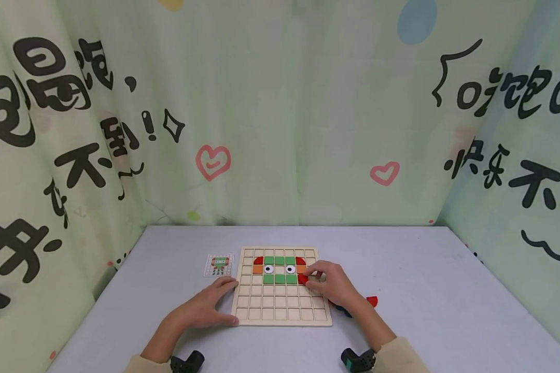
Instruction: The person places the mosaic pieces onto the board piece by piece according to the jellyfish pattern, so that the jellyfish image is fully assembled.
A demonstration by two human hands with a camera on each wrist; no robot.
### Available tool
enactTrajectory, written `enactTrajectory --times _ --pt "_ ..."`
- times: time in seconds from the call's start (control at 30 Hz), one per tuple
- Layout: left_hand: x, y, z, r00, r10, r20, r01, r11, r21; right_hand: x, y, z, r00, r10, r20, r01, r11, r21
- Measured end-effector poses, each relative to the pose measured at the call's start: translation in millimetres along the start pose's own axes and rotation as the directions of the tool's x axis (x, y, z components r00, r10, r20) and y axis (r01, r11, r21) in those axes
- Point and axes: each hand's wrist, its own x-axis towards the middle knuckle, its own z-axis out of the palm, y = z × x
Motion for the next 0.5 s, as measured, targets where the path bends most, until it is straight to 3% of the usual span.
enactTrajectory --times 0.5 --pt "0.7 -0.2 0.8 1.0 -0.012 -0.005 0.012 1.0 -0.002 18.2 -21.4 27.8 0.988 -0.13 0.089 0.132 0.991 -0.025"
